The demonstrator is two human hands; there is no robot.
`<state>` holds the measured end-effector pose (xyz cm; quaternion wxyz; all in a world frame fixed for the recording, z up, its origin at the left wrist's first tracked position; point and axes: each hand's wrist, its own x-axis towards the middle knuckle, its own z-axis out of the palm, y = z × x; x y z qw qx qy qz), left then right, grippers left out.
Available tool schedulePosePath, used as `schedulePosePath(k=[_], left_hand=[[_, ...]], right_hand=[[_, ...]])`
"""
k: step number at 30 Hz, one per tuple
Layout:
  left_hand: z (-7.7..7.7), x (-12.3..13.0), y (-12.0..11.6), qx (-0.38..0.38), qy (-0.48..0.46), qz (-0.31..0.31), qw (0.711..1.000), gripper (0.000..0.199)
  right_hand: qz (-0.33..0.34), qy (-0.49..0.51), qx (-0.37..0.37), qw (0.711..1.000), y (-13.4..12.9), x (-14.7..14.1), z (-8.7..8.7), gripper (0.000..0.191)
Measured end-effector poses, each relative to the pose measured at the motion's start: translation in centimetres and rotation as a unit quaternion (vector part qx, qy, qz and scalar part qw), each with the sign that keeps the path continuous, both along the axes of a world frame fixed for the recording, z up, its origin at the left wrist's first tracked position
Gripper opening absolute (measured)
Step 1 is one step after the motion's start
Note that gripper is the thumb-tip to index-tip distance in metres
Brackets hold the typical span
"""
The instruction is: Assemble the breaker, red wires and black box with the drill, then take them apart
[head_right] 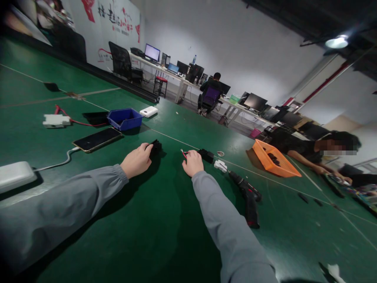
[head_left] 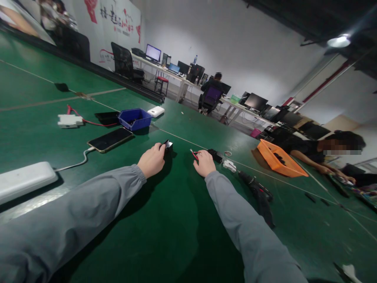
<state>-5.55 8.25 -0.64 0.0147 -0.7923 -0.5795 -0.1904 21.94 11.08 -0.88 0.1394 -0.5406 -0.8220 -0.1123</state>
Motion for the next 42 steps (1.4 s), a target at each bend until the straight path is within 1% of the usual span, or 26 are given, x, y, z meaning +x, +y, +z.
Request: schedulePosePath(k=[3,5,6,9,11,15,17,19,20,22,25,27,30,33,35,37,39,42], left_hand=[[0.0,-0.1,0.2,0.017,0.002,0.013,1.000,0.055],[0.1,-0.1,0.2,0.035,0.003,0.024,0.999,0.053],[0.2,-0.1,0.2,0.043,0.004,0.028,0.999,0.051],[0.2,-0.1,0.2,0.050,0.005,0.035,0.998,0.048],[0.2,-0.1,0.2,0.046,0.005,0.036,0.998,0.051],[-0.2,0.0,0.4,0.053,0.002,0.040,0.998,0.058],[-0.4,-0.1,0.5,0.051,0.006,0.039,0.998,0.058],[-0.7,-0.2,0.6,0.050,0.011,0.036,0.998,0.057],[-0.8,-0.2,0.7,0.050,0.013,0.035,0.998,0.057],[-1.1,-0.3,1.0,0.053,0.011,0.031,0.998,0.058],[-1.5,-0.5,1.3,0.060,0.004,0.025,0.998,0.059],[-1.8,-0.5,1.5,0.062,-0.002,0.018,0.998,0.060],[-2.1,-0.6,1.7,0.064,-0.009,0.003,0.998,0.061],[-2.3,-0.6,1.8,0.064,-0.009,-0.012,0.998,0.064],[-2.3,-0.5,1.8,0.059,-0.006,-0.015,0.998,0.064],[-2.1,-0.5,1.7,0.055,0.001,-0.016,0.998,0.062],[-1.8,-0.4,1.6,0.051,0.008,-0.019,0.999,0.061],[-1.2,-0.4,1.3,0.047,0.013,-0.019,0.999,0.062]], right_hand=[[0.000,0.009,0.000,1.000,0.8,-0.7,-0.3,0.014],[0.005,0.011,0.000,1.000,0.0,-0.6,-0.2,0.012],[0.010,0.013,-0.002,1.000,-0.8,-0.4,-0.1,0.011],[0.040,0.023,-0.017,0.999,-4.7,0.4,0.4,0.008],[0.069,0.029,-0.033,0.997,-8.1,0.9,0.9,0.008],[0.099,0.029,-0.081,0.991,-14.4,2.0,2.1,0.008],[0.112,0.022,-0.102,0.988,-16.3,2.4,2.9,0.007],[0.121,0.016,-0.111,0.986,-17.1,2.6,3.7,0.004],[0.123,0.015,-0.109,0.986,-17.1,2.8,4.1,0.003],[0.119,0.017,-0.095,0.988,-16.0,3.0,4.6,0.006],[0.094,0.021,-0.062,0.993,-12.3,3.4,4.4,0.012],[0.069,0.018,-0.048,0.996,-9.1,3.7,3.8,0.020],[0.026,0.006,-0.040,0.999,-4.4,3.8,2.3,0.039],[-0.025,-0.006,-0.055,0.998,-1.3,3.6,0.7,0.053],[-0.048,-0.007,-0.072,0.996,-0.3,3.4,-0.2,0.055],[-0.058,-0.006,-0.082,0.995,-0.3,3.3,-0.8,0.056],[-0.066,-0.014,-0.088,0.994,-0.9,3.3,-0.9,0.060],[-0.078,-0.039,-0.095,0.992,-2.8,3.3,-0.3,0.059]])
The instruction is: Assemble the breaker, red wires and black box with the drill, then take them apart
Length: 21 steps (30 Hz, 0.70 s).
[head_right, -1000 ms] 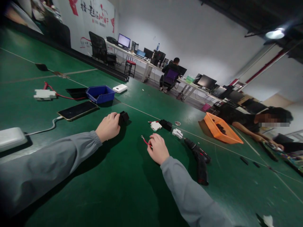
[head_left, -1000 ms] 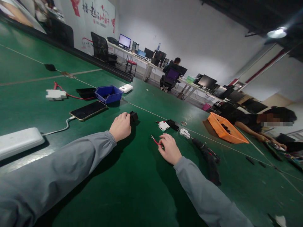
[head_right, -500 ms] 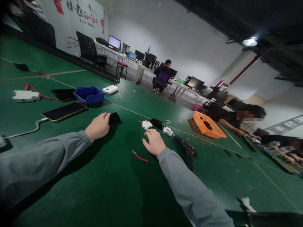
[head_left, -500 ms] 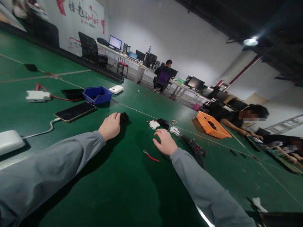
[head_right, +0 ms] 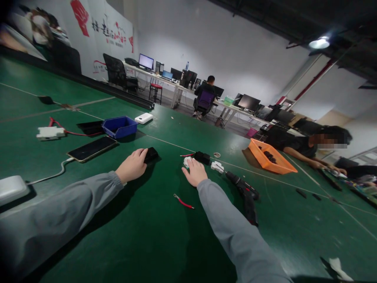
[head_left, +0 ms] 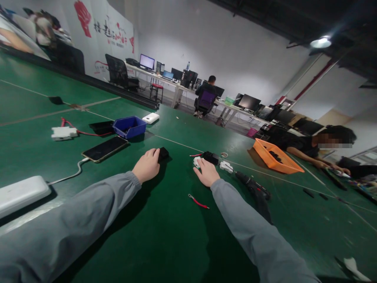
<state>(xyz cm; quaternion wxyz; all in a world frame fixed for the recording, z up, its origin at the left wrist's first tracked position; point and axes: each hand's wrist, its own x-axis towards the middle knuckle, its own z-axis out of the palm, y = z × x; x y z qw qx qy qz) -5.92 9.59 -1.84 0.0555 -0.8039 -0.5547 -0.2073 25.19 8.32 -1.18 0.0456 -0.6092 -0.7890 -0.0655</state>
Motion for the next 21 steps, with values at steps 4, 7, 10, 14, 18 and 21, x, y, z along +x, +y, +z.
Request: schedulePosePath(k=[4,7,10,14,18,21], left_hand=[[0.3,0.0,-0.2,0.006,0.011,0.008,1.000,0.061],[0.2,0.0,-0.2,0.015,0.012,0.006,1.000,0.060],[0.0,0.0,-0.2,0.028,0.009,-0.007,1.000,0.060],[-0.6,-0.1,0.0,0.020,0.011,-0.035,0.999,0.062],[-1.5,-0.2,0.4,0.010,0.014,-0.049,0.999,0.066],[-2.1,-0.2,0.7,0.010,0.017,-0.046,0.999,0.071]], right_hand=[[0.003,-0.028,-0.011,1.000,-4.0,-0.5,1.8,0.053],[0.017,-0.045,-0.023,0.999,-7.9,-1.3,3.3,0.054],[0.037,-0.059,-0.056,0.996,-11.9,-2.2,4.9,0.057],[0.067,-0.063,-0.094,0.991,-14.5,-3.3,7.1,0.058],[0.077,-0.061,-0.053,0.994,-11.8,-3.5,8.0,0.057],[0.042,-0.066,-0.013,0.997,-7.0,-3.2,7.2,0.054]])
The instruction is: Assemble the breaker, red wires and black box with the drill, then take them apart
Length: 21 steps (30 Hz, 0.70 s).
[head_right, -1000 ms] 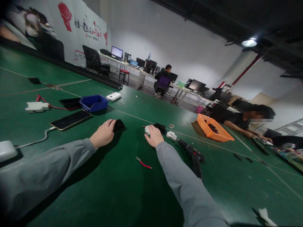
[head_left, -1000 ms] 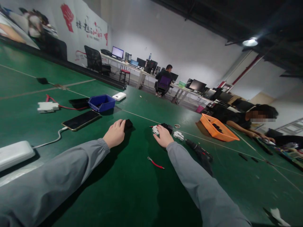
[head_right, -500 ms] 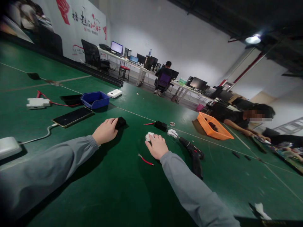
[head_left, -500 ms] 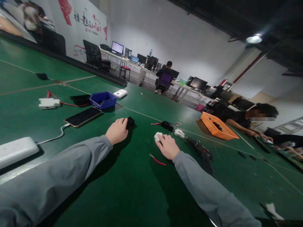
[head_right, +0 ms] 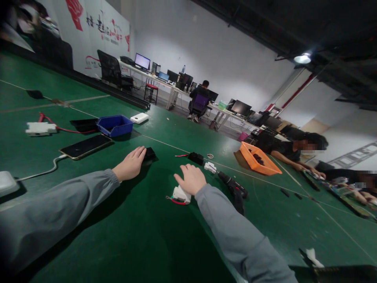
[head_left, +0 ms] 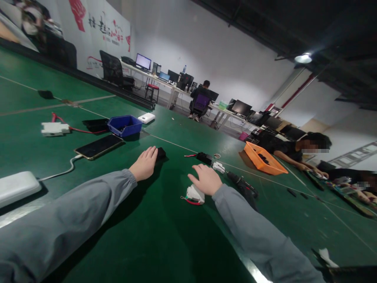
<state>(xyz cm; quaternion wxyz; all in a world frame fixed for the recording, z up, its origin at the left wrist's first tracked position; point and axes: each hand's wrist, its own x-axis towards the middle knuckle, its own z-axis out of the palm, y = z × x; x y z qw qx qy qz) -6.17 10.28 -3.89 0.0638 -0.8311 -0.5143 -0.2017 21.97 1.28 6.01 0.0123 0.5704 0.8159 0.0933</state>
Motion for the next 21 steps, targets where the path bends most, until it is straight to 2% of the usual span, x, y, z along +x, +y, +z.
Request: schedulePosePath(k=[3,6,11,14,16,21], left_hand=[[-0.2,0.0,0.2,-0.011,-0.006,0.014,1.000,0.074],[0.1,-0.1,0.3,-0.023,-0.022,0.028,0.999,0.079],[1.1,-0.1,-0.1,-0.021,-0.028,0.037,0.999,0.075],[1.6,-0.1,-0.5,-0.015,-0.026,0.030,0.999,0.071],[1.8,0.0,-0.6,-0.014,-0.027,0.026,0.999,0.071],[1.9,0.0,-0.9,-0.014,-0.024,0.030,0.999,0.070]], right_hand=[[-0.046,-0.030,0.022,0.998,5.2,0.1,-1.4,0.044],[-0.054,-0.034,0.035,0.997,9.3,0.1,-2.7,0.038],[-0.045,-0.033,0.022,0.998,13.1,-0.3,-4.1,0.031],[-0.037,-0.027,0.009,0.999,13.5,-1.0,-4.5,0.027],[-0.025,-0.020,-0.001,0.999,12.9,-1.7,-4.6,0.025],[0.016,0.006,-0.056,0.998,8.5,-3.0,-3.8,0.022]])
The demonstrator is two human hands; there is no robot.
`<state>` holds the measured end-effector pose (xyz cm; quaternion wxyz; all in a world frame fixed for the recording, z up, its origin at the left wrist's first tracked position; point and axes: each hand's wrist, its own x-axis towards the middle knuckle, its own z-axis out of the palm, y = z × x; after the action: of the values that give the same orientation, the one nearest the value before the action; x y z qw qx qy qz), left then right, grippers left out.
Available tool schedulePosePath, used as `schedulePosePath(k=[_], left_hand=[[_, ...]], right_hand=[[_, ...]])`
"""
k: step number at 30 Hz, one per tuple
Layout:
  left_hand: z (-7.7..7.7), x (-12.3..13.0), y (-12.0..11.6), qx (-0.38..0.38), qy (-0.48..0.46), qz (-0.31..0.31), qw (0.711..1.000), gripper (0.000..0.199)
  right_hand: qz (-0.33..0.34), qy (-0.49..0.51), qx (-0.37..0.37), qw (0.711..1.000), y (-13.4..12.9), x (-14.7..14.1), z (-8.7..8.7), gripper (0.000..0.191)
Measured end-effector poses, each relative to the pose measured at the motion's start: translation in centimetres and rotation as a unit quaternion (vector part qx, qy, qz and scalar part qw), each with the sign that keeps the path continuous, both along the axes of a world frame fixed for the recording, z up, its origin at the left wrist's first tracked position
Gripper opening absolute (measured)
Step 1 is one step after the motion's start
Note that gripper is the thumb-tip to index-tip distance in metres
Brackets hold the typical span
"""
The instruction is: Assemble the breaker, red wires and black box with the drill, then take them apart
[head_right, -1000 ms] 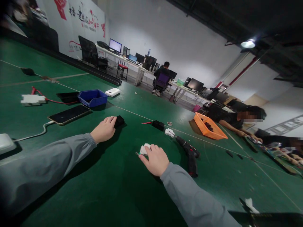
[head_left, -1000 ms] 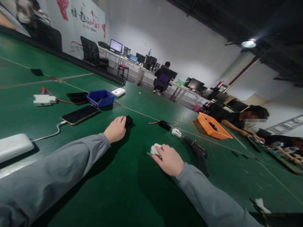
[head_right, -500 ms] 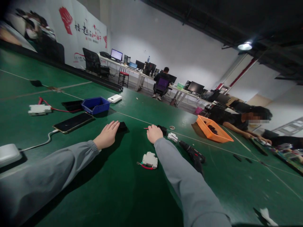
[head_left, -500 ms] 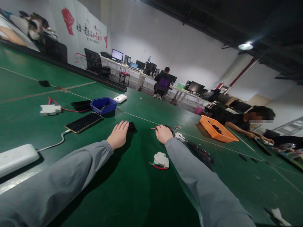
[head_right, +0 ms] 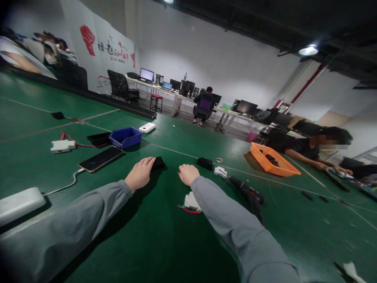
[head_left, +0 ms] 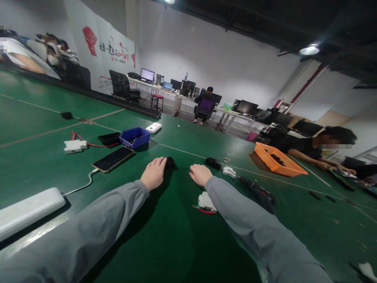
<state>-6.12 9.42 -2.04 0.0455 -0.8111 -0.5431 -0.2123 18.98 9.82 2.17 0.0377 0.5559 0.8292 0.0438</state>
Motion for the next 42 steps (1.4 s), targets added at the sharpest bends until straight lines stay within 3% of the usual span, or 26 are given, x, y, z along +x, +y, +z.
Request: schedulePosePath(k=[6,10,13,18,23,27,31,38,42], left_hand=[[0.1,0.0,-0.2,-0.001,0.015,0.010,1.000,0.067],[0.1,0.1,-0.3,0.009,0.014,0.001,1.000,0.064],[0.1,0.1,-0.2,0.006,0.014,-0.006,1.000,0.064],[0.2,0.2,-0.2,0.003,0.007,-0.009,1.000,0.063],[0.0,0.2,-0.1,0.006,0.003,-0.004,1.000,0.060],[-0.1,0.2,0.2,-0.007,0.000,-0.002,1.000,0.064],[-0.2,0.1,0.4,-0.018,-0.002,0.005,1.000,0.065],[0.4,0.1,0.0,0.001,0.012,0.027,1.000,0.051],[0.9,0.3,-0.5,0.027,0.008,0.012,1.000,0.045]], right_hand=[[0.029,0.049,-0.142,0.988,-5.8,1.0,1.8,0.023],[0.042,0.077,-0.168,0.982,-7.0,2.0,2.5,0.028],[0.026,0.064,-0.114,0.991,-5.6,3.1,3.0,0.028],[-0.060,0.044,0.035,0.997,0.1,5.7,3.1,0.033],[-0.147,0.048,0.096,0.983,5.2,8.7,1.5,0.047],[-0.184,0.060,0.069,0.979,6.6,10.5,-0.5,0.051],[-0.157,0.088,0.024,0.983,6.6,11.5,-1.0,0.046],[-0.070,0.186,-0.114,0.973,4.9,12.0,1.9,0.039],[-0.059,0.235,-0.122,0.963,3.9,11.3,3.3,0.043]])
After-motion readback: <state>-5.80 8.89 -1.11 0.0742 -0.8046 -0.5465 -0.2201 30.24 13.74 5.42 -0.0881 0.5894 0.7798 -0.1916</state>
